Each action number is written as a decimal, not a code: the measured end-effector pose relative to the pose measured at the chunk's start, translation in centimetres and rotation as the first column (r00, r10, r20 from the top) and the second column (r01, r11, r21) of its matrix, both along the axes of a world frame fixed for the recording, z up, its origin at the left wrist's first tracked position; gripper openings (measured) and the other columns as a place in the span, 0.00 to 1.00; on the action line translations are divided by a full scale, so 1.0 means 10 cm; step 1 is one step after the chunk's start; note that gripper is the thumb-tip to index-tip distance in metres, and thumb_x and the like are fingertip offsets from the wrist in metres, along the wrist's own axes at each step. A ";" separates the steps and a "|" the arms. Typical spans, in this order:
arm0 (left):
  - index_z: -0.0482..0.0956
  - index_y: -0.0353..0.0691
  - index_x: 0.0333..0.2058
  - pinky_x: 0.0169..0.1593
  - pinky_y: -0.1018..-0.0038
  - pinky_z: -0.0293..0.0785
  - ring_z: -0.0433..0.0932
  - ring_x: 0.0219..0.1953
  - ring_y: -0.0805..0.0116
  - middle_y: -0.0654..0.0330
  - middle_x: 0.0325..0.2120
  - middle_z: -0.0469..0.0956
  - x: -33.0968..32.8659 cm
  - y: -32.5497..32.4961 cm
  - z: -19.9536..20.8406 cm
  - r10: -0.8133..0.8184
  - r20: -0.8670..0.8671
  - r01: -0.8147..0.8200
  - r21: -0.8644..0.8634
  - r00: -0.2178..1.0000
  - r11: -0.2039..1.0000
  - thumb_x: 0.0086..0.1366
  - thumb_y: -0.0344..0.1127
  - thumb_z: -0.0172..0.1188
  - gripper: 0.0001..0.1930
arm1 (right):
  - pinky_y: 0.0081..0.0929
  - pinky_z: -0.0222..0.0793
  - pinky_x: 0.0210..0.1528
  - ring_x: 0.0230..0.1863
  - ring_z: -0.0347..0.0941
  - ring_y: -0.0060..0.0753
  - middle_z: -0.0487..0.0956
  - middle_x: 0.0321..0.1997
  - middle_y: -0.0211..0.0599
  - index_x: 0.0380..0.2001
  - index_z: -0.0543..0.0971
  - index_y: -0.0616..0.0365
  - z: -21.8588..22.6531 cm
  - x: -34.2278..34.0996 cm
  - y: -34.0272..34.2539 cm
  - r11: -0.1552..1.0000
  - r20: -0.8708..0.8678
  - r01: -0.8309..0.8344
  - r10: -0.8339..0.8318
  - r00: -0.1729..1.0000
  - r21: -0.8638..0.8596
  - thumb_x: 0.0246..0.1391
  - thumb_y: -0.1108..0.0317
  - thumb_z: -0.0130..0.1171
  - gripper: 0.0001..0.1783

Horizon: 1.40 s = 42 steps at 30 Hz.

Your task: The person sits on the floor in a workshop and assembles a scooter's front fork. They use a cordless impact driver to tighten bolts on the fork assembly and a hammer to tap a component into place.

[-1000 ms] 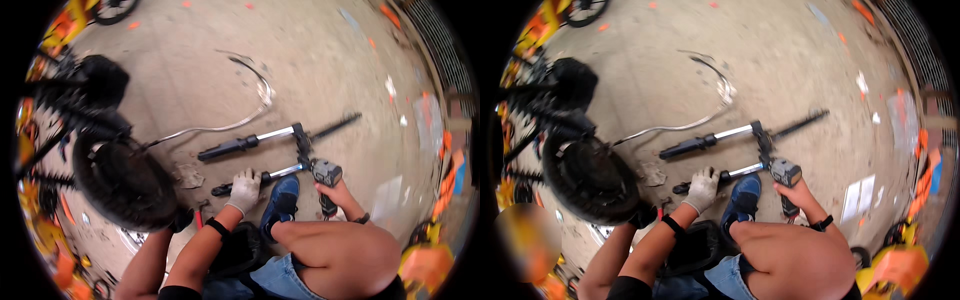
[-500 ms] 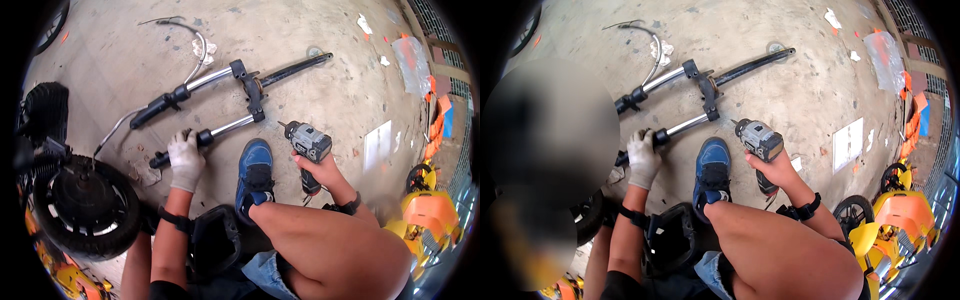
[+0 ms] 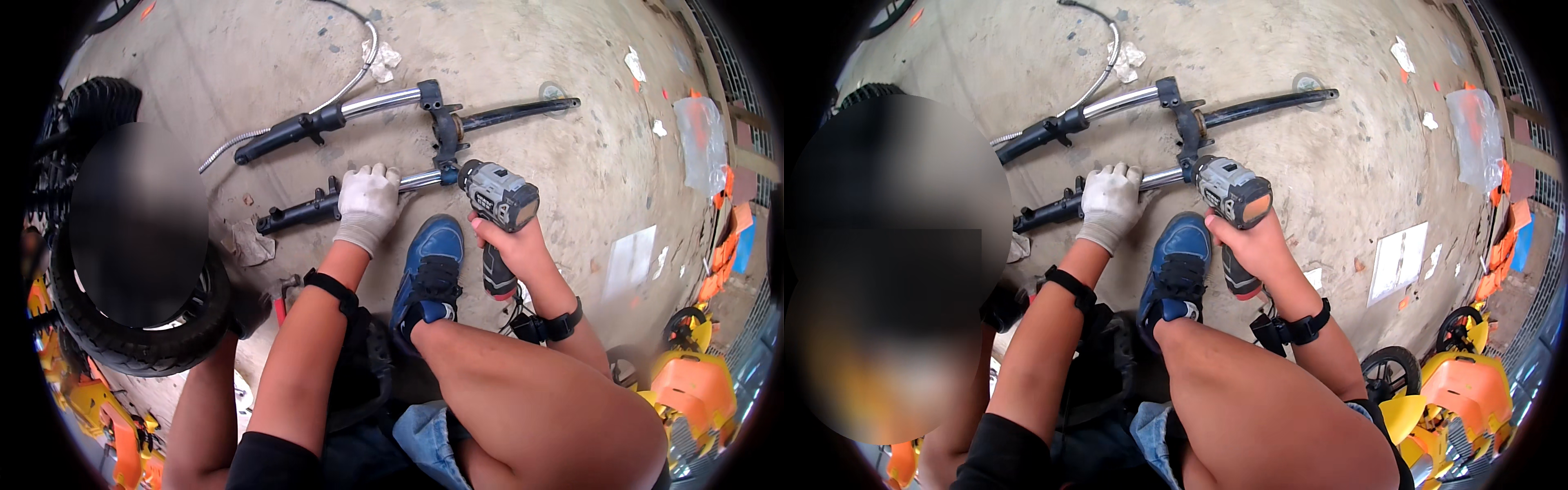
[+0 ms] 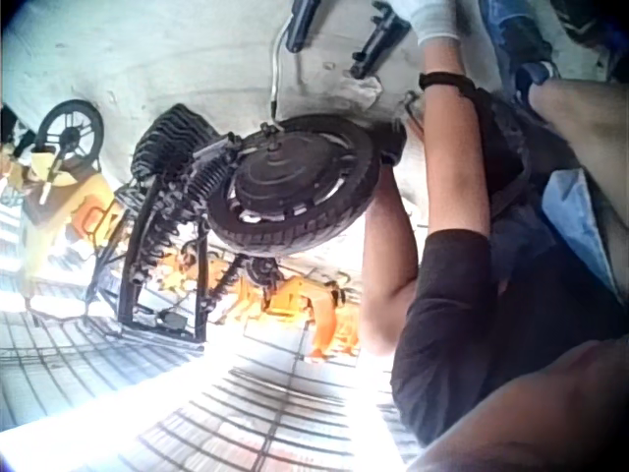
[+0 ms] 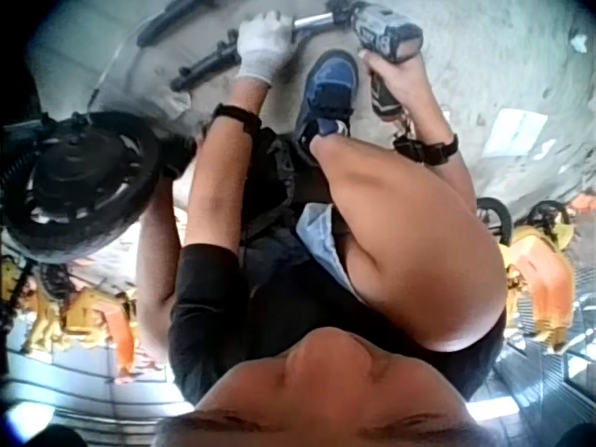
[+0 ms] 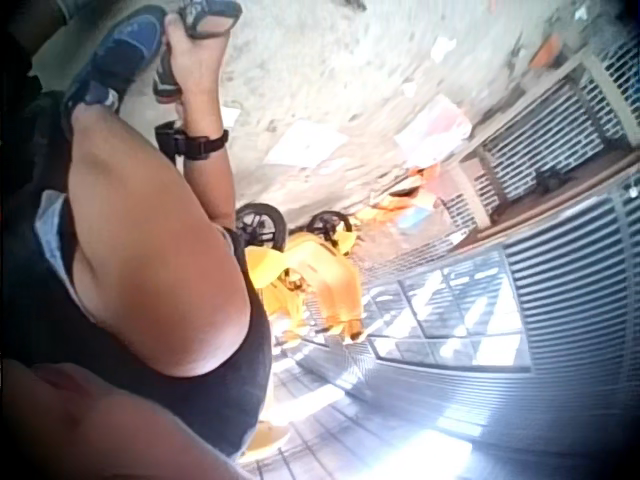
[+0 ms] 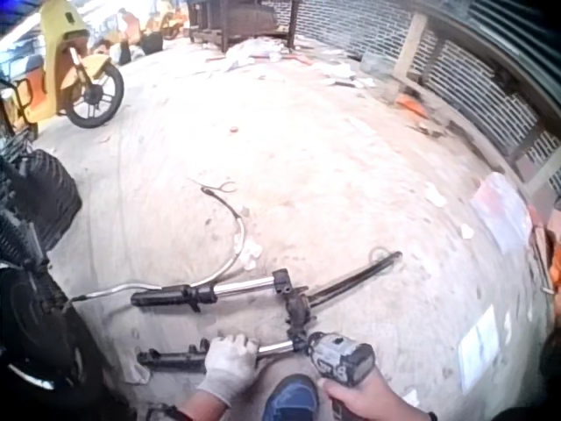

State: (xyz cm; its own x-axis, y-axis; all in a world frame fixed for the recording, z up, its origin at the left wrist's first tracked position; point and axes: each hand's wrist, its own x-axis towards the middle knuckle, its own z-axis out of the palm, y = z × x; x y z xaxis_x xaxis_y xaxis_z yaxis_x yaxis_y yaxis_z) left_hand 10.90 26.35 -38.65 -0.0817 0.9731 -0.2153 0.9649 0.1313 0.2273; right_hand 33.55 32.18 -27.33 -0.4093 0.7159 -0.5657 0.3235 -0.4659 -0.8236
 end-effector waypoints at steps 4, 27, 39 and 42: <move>0.81 0.46 0.41 0.44 0.61 0.73 0.80 0.38 0.60 0.60 0.33 0.80 -0.01 -0.03 -0.12 -0.032 0.082 0.020 0.141 0.996 0.990 0.59 0.55 0.66 0.21 | 0.24 0.71 0.32 0.28 0.73 0.21 0.80 0.35 0.30 0.47 0.77 0.63 -0.01 -0.05 -0.02 0.999 0.064 -0.033 0.034 0.997 -0.021 0.56 0.76 0.62 0.15; 0.81 0.43 0.40 0.45 0.63 0.71 0.81 0.40 0.63 0.61 0.33 0.81 -0.01 -0.09 -0.23 -0.019 0.225 -0.030 0.209 0.974 0.977 0.63 0.38 0.55 0.10 | 0.24 0.72 0.26 0.25 0.76 0.25 0.80 0.36 0.34 0.42 0.76 0.60 0.09 -0.46 -0.16 0.980 0.245 0.170 -0.139 0.960 -0.108 0.58 0.72 0.62 0.10; 0.81 0.44 0.39 0.45 0.66 0.71 0.81 0.40 0.63 0.61 0.33 0.80 0.01 -0.09 -0.26 -0.013 0.216 -0.038 0.231 0.976 0.972 0.63 0.37 0.53 0.10 | 0.28 0.77 0.26 0.24 0.78 0.27 0.78 0.31 0.34 0.40 0.75 0.60 -0.05 -0.42 -0.30 0.975 0.248 0.217 -0.201 0.947 -0.038 0.59 0.70 0.60 0.08; 0.81 0.44 0.39 0.45 0.66 0.71 0.81 0.40 0.63 0.61 0.33 0.80 0.00 -0.09 -0.27 -0.008 0.232 -0.044 0.216 0.973 0.975 0.63 0.37 0.53 0.10 | 0.28 0.77 0.26 0.24 0.78 0.27 0.78 0.31 0.34 0.41 0.75 0.59 -0.04 -0.49 -0.34 0.955 0.216 0.289 -0.270 0.938 -0.064 0.60 0.70 0.60 0.08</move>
